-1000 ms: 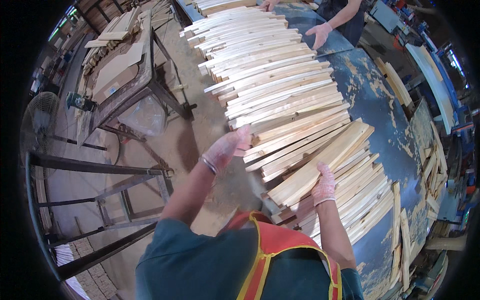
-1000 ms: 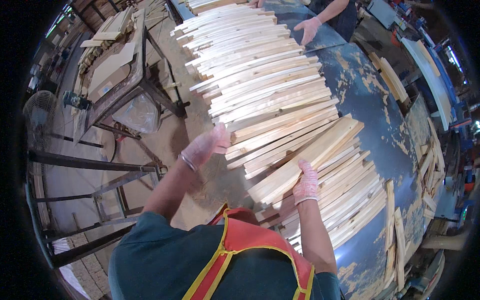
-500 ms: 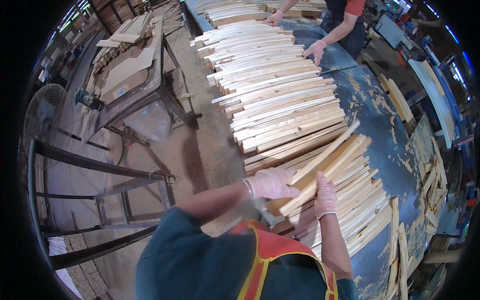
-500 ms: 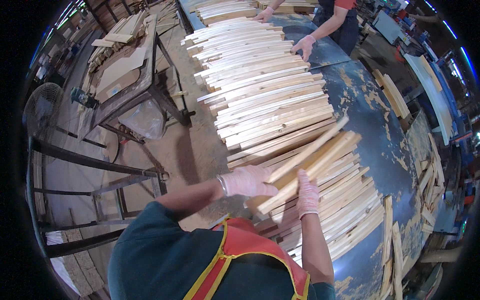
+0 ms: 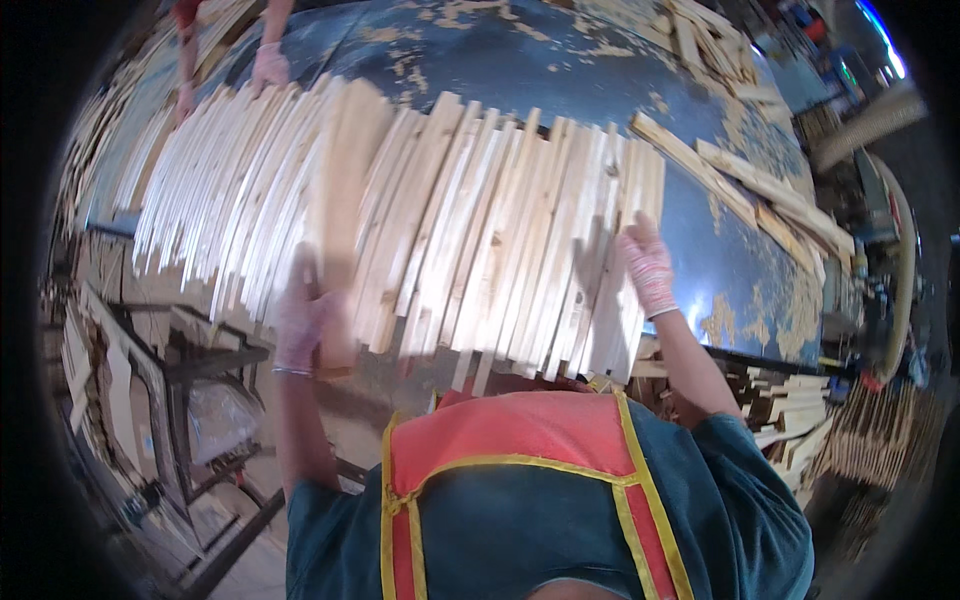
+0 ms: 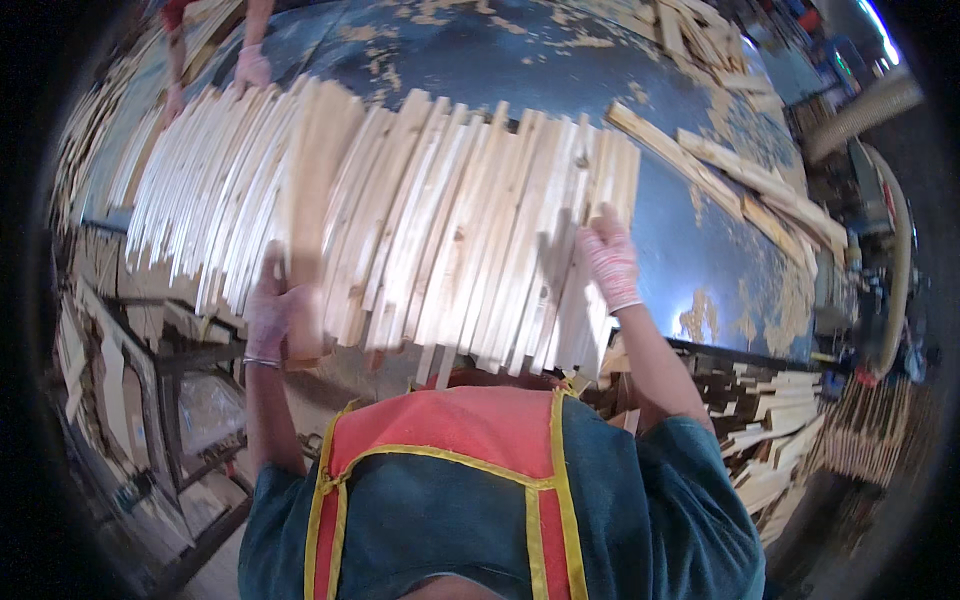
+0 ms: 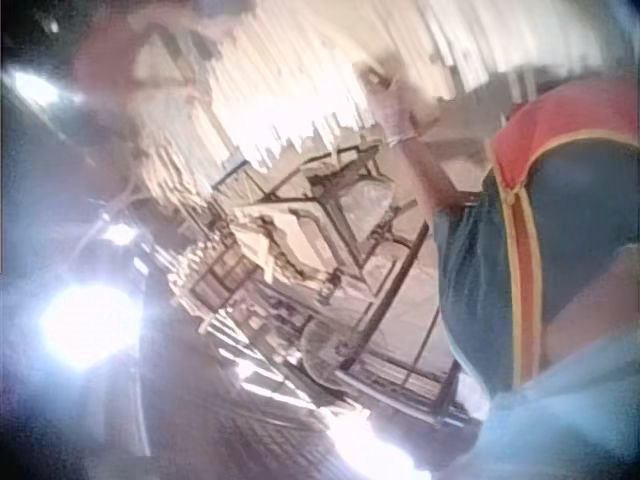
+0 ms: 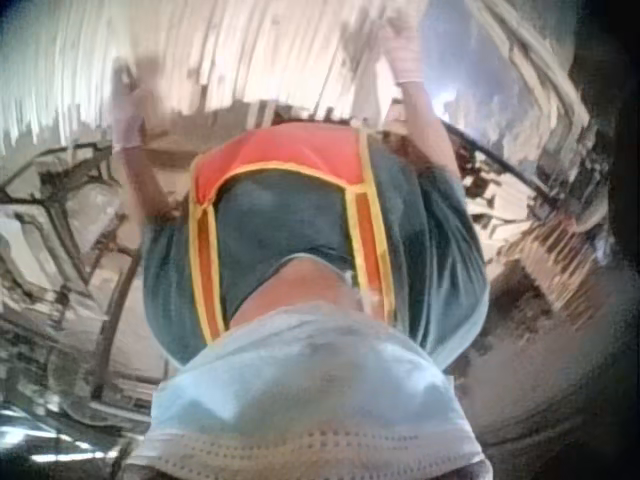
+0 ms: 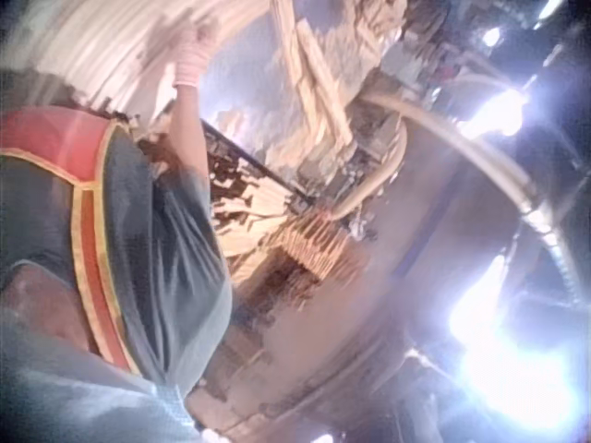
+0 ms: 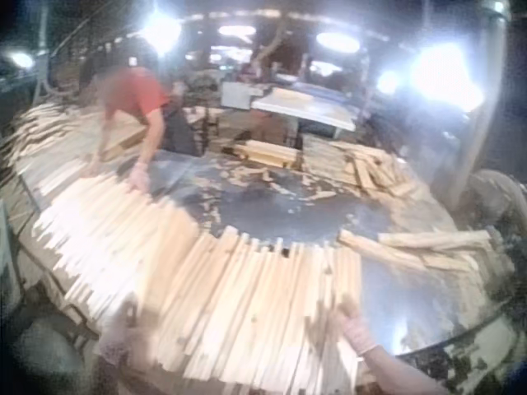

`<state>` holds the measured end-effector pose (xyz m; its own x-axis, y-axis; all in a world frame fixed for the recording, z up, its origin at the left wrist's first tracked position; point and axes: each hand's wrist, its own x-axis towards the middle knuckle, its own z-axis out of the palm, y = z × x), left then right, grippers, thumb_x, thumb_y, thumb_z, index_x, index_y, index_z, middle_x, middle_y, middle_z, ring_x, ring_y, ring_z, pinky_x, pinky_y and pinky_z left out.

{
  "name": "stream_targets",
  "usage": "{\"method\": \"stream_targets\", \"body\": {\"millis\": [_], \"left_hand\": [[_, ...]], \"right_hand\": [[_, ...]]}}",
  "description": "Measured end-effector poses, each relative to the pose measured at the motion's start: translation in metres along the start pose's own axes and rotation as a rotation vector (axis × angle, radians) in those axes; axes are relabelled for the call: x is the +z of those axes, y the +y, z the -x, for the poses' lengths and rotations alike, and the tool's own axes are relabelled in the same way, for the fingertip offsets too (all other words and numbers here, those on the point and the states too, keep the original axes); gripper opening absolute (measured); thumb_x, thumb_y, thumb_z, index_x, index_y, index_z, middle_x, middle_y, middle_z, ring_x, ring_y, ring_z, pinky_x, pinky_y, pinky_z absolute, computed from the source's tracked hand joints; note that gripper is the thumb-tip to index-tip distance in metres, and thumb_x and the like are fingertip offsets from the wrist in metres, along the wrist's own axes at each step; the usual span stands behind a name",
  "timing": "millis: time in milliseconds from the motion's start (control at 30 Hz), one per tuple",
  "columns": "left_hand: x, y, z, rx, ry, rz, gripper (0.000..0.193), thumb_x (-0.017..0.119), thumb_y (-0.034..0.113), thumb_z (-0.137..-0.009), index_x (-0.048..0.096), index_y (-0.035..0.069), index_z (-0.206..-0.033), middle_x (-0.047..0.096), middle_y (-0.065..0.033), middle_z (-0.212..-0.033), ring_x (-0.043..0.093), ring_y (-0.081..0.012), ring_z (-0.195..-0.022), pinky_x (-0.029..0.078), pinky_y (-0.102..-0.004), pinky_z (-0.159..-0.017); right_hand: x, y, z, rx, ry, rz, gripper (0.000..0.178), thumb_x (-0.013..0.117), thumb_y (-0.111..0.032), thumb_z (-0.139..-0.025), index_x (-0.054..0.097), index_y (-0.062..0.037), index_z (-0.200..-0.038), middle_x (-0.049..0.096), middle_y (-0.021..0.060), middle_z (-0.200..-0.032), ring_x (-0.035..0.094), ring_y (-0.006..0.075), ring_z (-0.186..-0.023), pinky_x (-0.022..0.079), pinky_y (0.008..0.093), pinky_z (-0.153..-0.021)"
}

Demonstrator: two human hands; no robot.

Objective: The person picks up thin wooden planks from a pile on a metal table and stacks them neatly. They handle the planks one by one, aligning them into a growing stack while wearing pink gloves. The task involves repetitive picking and placing of the wood pieces.

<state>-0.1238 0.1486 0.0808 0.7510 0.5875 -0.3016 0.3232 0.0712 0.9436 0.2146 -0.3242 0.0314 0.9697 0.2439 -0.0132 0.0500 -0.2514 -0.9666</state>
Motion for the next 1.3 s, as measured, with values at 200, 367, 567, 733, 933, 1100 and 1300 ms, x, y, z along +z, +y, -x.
{"method": "stream_targets", "body": {"millis": [200,367,567,733,933,1100,1300], "left_hand": [[0.086,0.064,0.003,0.388,0.615,-1.437,0.089,0.086,0.022,-0.083,0.043,0.009,-0.16,0.062,-0.0209,-0.143,0.065,-0.0361,-0.125,0.056,-0.051,-0.1],[0.234,0.025,0.01,0.613,0.214,-1.115,0.065,0.077,0.013,-0.084,0.056,0.008,-0.145,0.062,-0.0157,-0.138,0.06,-0.0379,-0.128,0.048,-0.0514,-0.109],[0.378,-0.005,0.111,0.499,-0.089,-0.937,0.043,0.072,0.019,-0.086,0.071,0.014,-0.129,0.065,-0.0089,-0.128,0.065,-0.0328,-0.117,0.052,-0.0479,-0.099],[0.36,-0.051,0.202,-0.282,-0.103,-0.664,0.037,0.078,0.029,-0.088,0.077,0.012,-0.121,0.073,-0.0095,-0.115,0.07,-0.0314,-0.108,0.057,-0.0443,-0.094],[0.384,-0.063,0.23,-0.677,-0.05,0.131,0.044,0.071,0.037,-0.101,0.069,0.004,-0.131,0.071,-0.0136,-0.122,0.067,-0.0286,-0.116,0.053,-0.0428,-0.101],[0.431,-0.081,0.211,-0.755,-0.05,1.093,0.038,0.067,0.041,-0.104,0.063,0.006,-0.116,0.066,-0.0137,-0.112,0.064,-0.029,-0.11,0.051,-0.0449,-0.103],[0.425,-0.082,0.221,-0.463,-0.169,1.245,0.052,0.07,0.046,-0.1,0.058,0.008,-0.132,0.064,-0.0108,-0.107,0.063,-0.027,-0.108,0.052,-0.0484,-0.1]], "right_hand": [[-0.102,0.039,-0.017,0.478,0.025,0.358,0.091,0.071,-0.05,-0.099,0.034,0.001,-0.164,0.065,0.0195,-0.141,0.063,0.0301,-0.127,0.049,0.0386,-0.109],[-0.077,0.05,-0.038,0.422,-0.198,0.201,0.097,0.07,-0.057,-0.097,0.031,-0.0011,-0.166,0.057,0.0207,-0.153,0.054,0.0337,-0.14,0.043,0.0388,-0.115],[-0.116,0.061,-0.061,0.568,-0.58,-0.354,0.087,0.08,-0.036,-0.097,0.035,-0.0044,-0.164,0.061,-0.0015,-0.103,0.048,0.0064,-0.074,0.046,0.0238,-0.064],[-0.135,0.046,-0.062,0.658,-0.779,-0.192,0.086,0.081,-0.033,-0.095,0.037,-0.0038,-0.163,0.055,-0.0009,-0.087,0.049,0.009,-0.068,0.044,0.0243,-0.059],[-0.144,0.07,-0.041,0.66,-0.455,-0.463,0.066,0.069,-0.012,-0.088,0.053,0.005,-0.15,0.07,0.0088,-0.099,0.067,0.0162,-0.077,0.057,0.0263,-0.067],[-0.147,0.062,-0.037,0.63,-0.474,-0.24,0.066,0.075,-0.014,-0.091,0.052,-0.0013,-0.151,0.072,0.0094,-0.122,0.068,0.0169,-0.1,0.057,0.0314,-0.089],[-0.131,0.072,-0.026,0.583,-0.344,-0.313,0.063,0.072,-0.002,-0.09,0.053,-0.0014,-0.15,0.071,0.0117,-0.124,0.066,0.0225,-0.105,0.054,0.0338,-0.095]]}}
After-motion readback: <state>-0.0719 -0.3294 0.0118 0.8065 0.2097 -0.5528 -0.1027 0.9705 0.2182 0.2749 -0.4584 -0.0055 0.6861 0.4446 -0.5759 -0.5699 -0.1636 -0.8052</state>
